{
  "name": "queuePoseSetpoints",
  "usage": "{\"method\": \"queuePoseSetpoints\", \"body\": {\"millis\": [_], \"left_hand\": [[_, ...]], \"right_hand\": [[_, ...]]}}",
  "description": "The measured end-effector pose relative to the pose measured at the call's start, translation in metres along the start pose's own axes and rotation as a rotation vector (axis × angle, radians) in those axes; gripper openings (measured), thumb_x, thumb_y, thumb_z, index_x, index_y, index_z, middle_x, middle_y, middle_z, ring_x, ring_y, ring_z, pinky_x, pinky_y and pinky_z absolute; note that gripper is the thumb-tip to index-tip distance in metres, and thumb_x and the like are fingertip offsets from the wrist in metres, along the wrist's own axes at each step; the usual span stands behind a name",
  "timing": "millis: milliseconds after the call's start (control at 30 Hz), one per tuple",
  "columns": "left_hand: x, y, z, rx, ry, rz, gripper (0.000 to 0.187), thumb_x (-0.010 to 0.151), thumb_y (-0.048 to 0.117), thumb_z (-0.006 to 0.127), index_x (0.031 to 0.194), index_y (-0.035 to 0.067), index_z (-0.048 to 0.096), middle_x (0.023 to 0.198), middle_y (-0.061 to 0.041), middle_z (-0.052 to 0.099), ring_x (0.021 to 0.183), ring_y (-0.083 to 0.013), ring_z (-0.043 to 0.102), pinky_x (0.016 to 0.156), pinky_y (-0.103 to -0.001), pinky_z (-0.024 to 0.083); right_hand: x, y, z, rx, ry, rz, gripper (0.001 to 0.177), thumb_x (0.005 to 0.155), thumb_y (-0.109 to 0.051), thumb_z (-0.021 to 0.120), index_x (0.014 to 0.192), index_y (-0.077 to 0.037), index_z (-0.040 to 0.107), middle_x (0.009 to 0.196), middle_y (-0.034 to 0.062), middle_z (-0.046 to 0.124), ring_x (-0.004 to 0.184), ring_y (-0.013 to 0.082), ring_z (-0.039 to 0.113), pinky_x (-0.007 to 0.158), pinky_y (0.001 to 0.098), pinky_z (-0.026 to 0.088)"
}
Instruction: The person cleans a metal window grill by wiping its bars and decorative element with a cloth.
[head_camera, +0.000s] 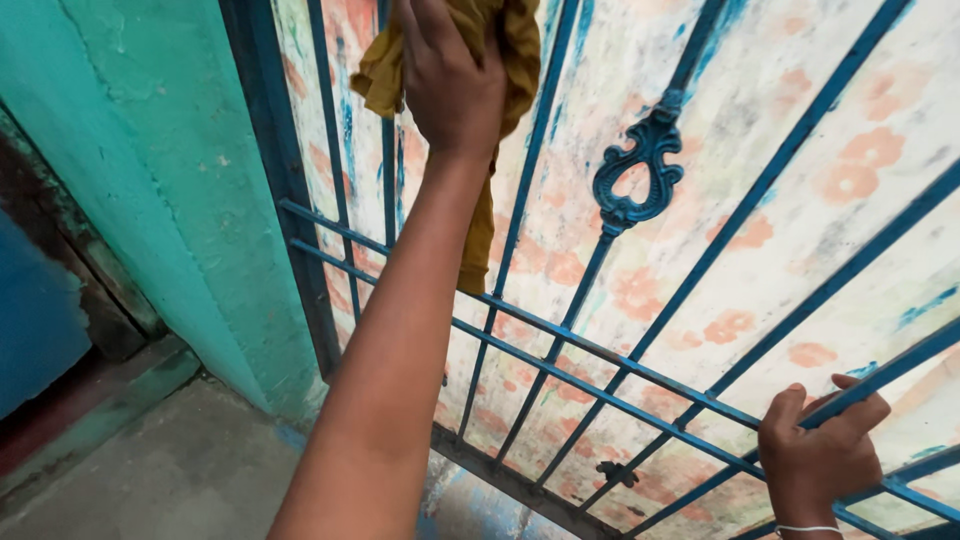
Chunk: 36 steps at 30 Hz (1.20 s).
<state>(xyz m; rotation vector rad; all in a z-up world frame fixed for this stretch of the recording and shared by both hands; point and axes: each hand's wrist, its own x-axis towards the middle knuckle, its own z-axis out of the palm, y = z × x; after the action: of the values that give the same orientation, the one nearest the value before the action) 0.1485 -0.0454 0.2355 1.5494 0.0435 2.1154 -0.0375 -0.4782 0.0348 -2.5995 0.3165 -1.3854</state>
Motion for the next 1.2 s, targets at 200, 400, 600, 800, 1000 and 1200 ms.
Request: {"method": "queuePoseSetpoints", "body": {"millis": [200, 400, 600, 800, 1000, 1200], "left_hand": [[-0.049, -0.011, -0.047, -0.017, -0.249, -0.123, 0.074, 0.092, 0.011, 0.078, 0.151, 0.012, 0.032, 0.145, -0.019, 0.053, 0.129, -0.0428, 0.063, 0.105, -0.046, 0.06], [-0.12, -0.021, -0.13, 0.066, -0.481, -0.207, 0.076, 0.083, 0.009, 0.078, 0.148, 0.006, 0.037, 0.144, -0.027, 0.051, 0.128, -0.049, 0.056, 0.102, -0.05, 0.051], [-0.123, -0.038, -0.193, 0.038, -0.79, -0.444, 0.063, 0.088, 0.02, 0.076, 0.142, 0.008, 0.045, 0.139, -0.02, 0.058, 0.126, -0.0407, 0.06, 0.102, -0.048, 0.052], [-0.005, -0.073, -0.093, -0.079, -0.06, -0.323, 0.072, 0.102, 0.033, 0.072, 0.15, -0.002, 0.032, 0.147, -0.025, 0.044, 0.139, -0.0409, 0.044, 0.119, -0.051, 0.034], [0.073, -0.061, 0.02, -0.254, -0.025, -0.324, 0.058, 0.102, 0.031, 0.073, 0.144, 0.002, 0.043, 0.142, -0.026, 0.055, 0.131, -0.0445, 0.056, 0.109, -0.05, 0.048], [0.041, -0.093, 0.016, -0.043, -0.075, -0.206, 0.059, 0.102, 0.022, 0.073, 0.149, 0.006, 0.04, 0.15, -0.025, 0.053, 0.129, -0.0435, 0.06, 0.105, -0.048, 0.054]], "right_hand": [[0.0, 0.0, 0.0, -0.014, 0.01, -0.004, 0.038, 0.107, -0.024, 0.069, 0.132, -0.002, 0.05, 0.07, 0.0071, 0.067, 0.058, 0.0273, 0.068, 0.059, 0.0329, 0.053], [0.0, -0.006, -0.009, 0.025, 0.01, 0.002, 0.039, 0.105, -0.022, 0.069, 0.132, -0.002, 0.051, 0.069, 0.0103, 0.067, 0.057, 0.0295, 0.067, 0.06, 0.0371, 0.052], [-0.003, -0.002, -0.011, 0.066, 0.012, -0.037, 0.038, 0.102, -0.021, 0.067, 0.131, -0.002, 0.051, 0.071, 0.0109, 0.067, 0.06, 0.0294, 0.069, 0.06, 0.035, 0.053], [-0.001, -0.006, -0.011, -0.016, 0.029, 0.001, 0.036, 0.103, -0.024, 0.07, 0.126, -0.004, 0.052, 0.074, 0.0139, 0.069, 0.061, 0.033, 0.069, 0.062, 0.0395, 0.053], [-0.005, 0.005, 0.002, -0.051, 0.003, 0.01, 0.035, 0.104, -0.023, 0.069, 0.128, -0.003, 0.052, 0.073, 0.009, 0.069, 0.063, 0.0279, 0.071, 0.064, 0.0325, 0.056], [-0.005, 0.008, 0.013, -0.096, -0.002, 0.013, 0.034, 0.105, -0.02, 0.068, 0.127, -0.002, 0.051, 0.072, 0.0061, 0.068, 0.06, 0.0229, 0.07, 0.065, 0.0277, 0.056]]}}
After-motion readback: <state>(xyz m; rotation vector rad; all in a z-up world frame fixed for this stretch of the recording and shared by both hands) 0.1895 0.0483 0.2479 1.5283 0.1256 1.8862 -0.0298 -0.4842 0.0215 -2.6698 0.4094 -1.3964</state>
